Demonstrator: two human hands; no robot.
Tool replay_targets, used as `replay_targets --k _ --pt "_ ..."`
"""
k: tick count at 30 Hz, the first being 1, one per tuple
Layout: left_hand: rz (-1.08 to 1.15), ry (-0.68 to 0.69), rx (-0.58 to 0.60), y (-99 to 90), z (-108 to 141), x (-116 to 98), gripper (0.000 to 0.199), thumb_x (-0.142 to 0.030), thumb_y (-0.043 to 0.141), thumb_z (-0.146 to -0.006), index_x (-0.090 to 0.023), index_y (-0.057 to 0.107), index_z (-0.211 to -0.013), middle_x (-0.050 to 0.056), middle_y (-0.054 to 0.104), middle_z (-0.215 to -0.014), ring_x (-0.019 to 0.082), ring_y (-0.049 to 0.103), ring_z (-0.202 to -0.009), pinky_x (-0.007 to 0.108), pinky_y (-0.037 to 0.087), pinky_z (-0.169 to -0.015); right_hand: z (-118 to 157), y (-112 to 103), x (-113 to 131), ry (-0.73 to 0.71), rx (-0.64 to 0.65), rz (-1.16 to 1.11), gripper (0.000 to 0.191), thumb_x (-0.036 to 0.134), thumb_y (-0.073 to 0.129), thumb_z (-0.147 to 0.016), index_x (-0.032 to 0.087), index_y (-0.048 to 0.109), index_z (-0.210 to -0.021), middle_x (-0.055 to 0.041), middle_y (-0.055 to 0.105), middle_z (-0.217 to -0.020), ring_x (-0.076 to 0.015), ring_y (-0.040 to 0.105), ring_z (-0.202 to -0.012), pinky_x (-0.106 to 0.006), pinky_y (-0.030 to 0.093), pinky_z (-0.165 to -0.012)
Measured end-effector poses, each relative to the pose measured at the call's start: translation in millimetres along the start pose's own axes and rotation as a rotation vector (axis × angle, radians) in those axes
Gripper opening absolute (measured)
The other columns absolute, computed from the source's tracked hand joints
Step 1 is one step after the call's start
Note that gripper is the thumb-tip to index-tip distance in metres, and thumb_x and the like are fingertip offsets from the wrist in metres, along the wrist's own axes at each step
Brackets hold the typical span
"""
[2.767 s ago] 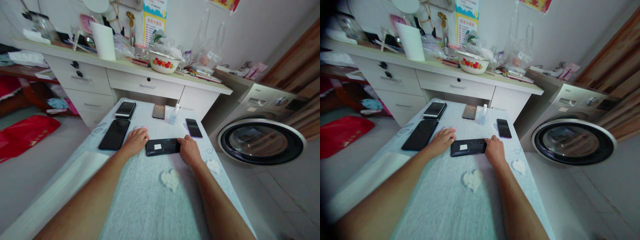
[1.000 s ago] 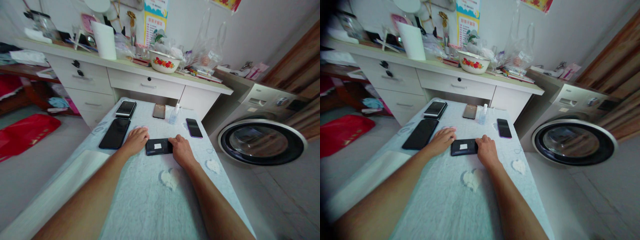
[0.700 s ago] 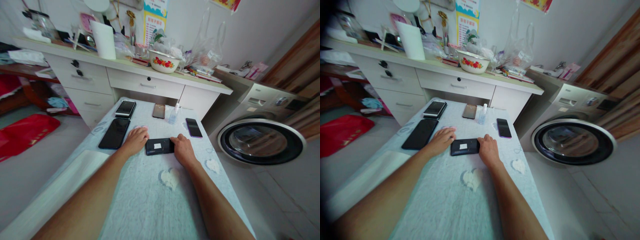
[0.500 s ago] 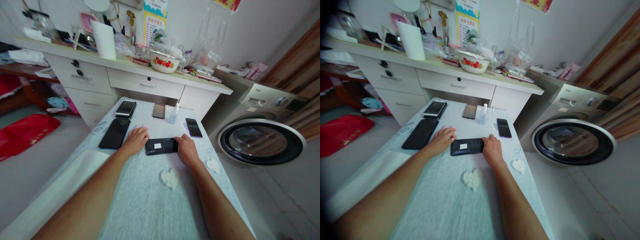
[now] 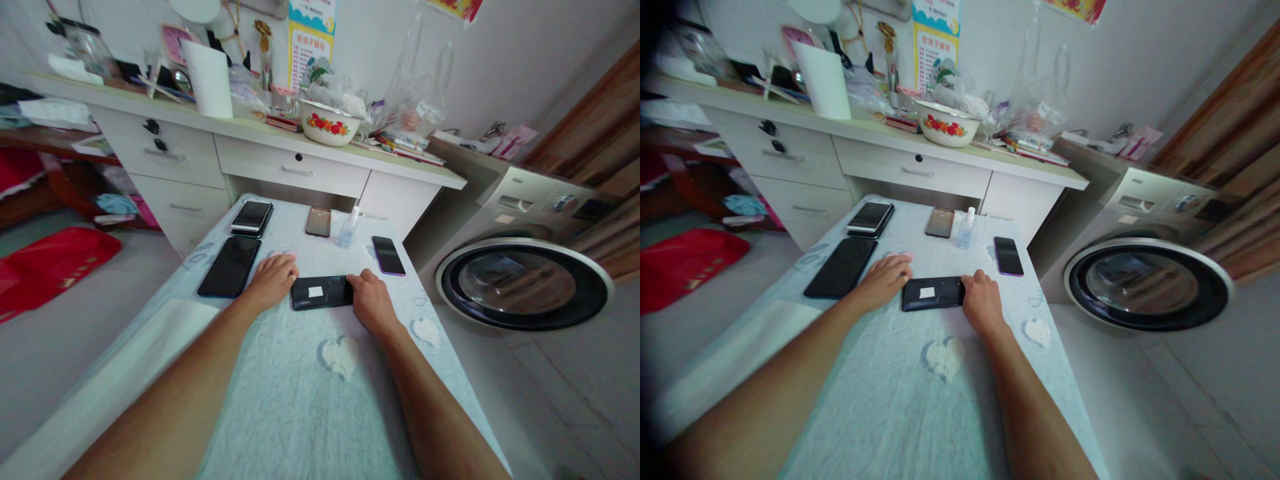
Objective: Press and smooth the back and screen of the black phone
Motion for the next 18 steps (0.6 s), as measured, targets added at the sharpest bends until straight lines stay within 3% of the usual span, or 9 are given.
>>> replay_targets --k 12,18 --pt "0.021 0.012 -0.010 3.4 -0.3 3.6 0.019 -0.025 0.040 -0.087 -0.023 0.059 -0.087 0.003 0.051 -0.135 0.020 0.039 -0.131 0.044 0.025 -0.114 6.7 -1.8 19.0 -0.096 0.052 -0.026 0.034 0.015 0.035 -0.093 0.024 0.061 -0.113 -0.0073 0.054 -0.101 -0.0185 0.050 -0.089 -0.029 0.031 -0.076" --pt "0.039 0.014 -0.019 2.0 -0.1 2.4 0.019 -0.025 0.039 -0.087 -0.023 0.059 -0.087 0.004 0.051 -0.135 0.021 0.038 -0.131 0.045 0.026 -0.113 4.5 -1.8 18.7 -0.079 0.044 -0.019 0.036 0.016 0.034 -0.094 0.025 0.061 -0.115 -0.0077 0.055 -0.101 -0.0192 0.051 -0.090 -0.029 0.031 -0.076"
Point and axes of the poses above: each hand's wrist, its own z-axis away from the middle knuckle, its own y-axis out of the palm, x = y × z, the point moved 7 cm from there along -z, towards the middle knuckle
